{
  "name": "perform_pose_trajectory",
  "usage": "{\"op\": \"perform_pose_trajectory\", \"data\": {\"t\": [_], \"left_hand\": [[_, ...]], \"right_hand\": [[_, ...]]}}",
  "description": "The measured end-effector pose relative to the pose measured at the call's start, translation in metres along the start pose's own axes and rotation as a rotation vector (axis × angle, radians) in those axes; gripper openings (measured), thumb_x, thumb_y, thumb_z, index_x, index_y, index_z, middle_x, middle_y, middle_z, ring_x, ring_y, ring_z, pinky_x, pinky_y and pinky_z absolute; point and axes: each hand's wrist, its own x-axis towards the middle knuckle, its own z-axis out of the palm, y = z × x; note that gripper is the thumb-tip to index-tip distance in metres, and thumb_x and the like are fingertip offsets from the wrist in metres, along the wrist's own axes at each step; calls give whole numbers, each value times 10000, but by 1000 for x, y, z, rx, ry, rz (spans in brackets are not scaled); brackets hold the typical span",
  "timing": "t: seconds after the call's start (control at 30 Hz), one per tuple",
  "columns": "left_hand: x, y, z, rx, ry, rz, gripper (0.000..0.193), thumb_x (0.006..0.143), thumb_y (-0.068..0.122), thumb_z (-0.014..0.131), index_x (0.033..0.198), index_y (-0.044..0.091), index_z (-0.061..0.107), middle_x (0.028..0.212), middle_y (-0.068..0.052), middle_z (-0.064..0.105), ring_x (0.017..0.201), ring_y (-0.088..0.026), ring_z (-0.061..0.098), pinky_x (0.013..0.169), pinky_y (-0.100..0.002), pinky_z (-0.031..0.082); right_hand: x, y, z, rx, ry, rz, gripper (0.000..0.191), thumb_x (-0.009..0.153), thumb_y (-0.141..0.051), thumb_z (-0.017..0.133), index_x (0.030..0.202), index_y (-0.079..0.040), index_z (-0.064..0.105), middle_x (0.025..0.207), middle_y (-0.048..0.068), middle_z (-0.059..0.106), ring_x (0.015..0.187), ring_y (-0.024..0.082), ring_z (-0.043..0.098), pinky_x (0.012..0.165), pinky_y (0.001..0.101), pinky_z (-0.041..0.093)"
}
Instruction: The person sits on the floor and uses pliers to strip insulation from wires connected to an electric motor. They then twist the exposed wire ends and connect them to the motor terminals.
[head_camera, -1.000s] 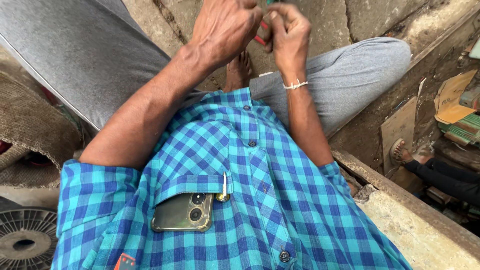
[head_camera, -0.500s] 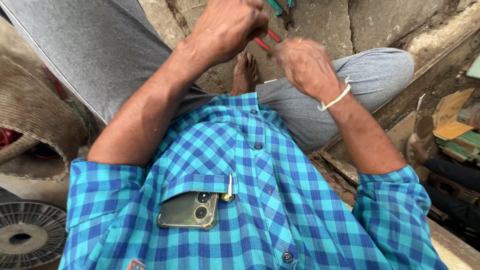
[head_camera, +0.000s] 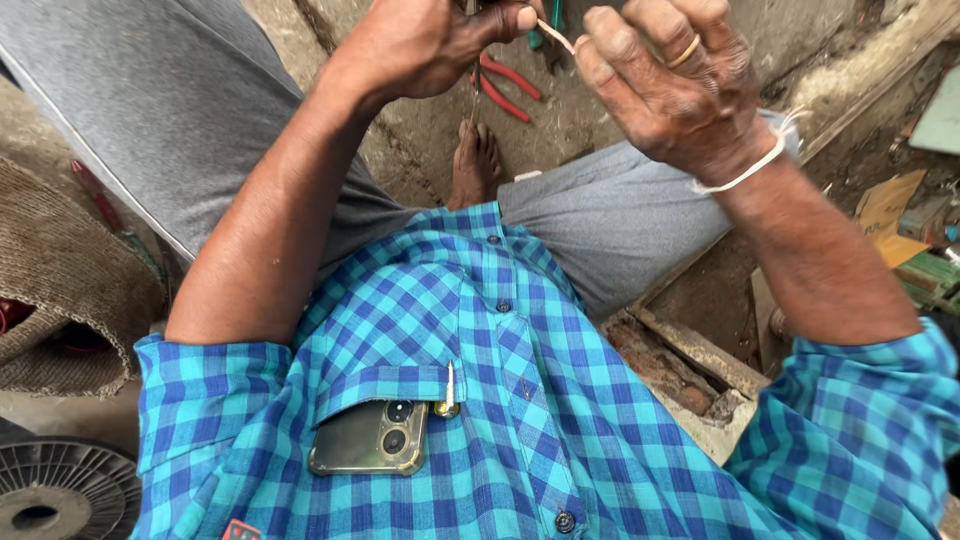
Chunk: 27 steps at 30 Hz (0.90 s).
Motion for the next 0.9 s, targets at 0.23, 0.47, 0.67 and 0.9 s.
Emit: {"op": "perform_pose_trajectory", "data": {"t": [0.23, 0.47, 0.67, 0.9], "left_hand": [[3, 3, -1, -106, -59, -51, 152, 1023, 225, 730, 1091, 95, 770, 908, -40, 753, 792, -149, 695, 698, -338, 578], [-28, 3, 31, 792, 105, 281, 58, 837, 166, 769, 893, 154, 762, 892, -16, 721, 936, -272, 728, 846, -451, 573], [-39, 6, 34, 478, 22, 93, 93, 1016, 157, 762, 1077, 91, 785, 1009, -66, 720, 910, -292, 672, 740, -467, 519], [-70, -5, 47, 181, 457, -216, 146, 1085, 105, 675, 1162, -20, 676, 984, -121, 733, 876, -245, 724, 754, -375, 601]], "right_hand": [[-5, 2, 37, 73, -63, 135, 114, 1057, -89, 734, 964, -152, 750, 637, -31, 543, 635, 111, 574, 709, 307, 551], [-56, -105, 80, 1750, -95, 1376, 224, 1104, -238, 619, 1106, -20, 673, 712, -8, 587, 581, 83, 547, 546, 264, 454], [-67, -166, 70, 2245, 137, 1511, 276, 1119, -269, 607, 1152, 2, 641, 702, 27, 604, 613, 93, 577, 624, 253, 488], [-43, -177, 58, 1861, 111, 1371, 275, 1146, -277, 564, 1195, -8, 598, 925, 87, 739, 806, 126, 695, 746, 261, 561]]}}
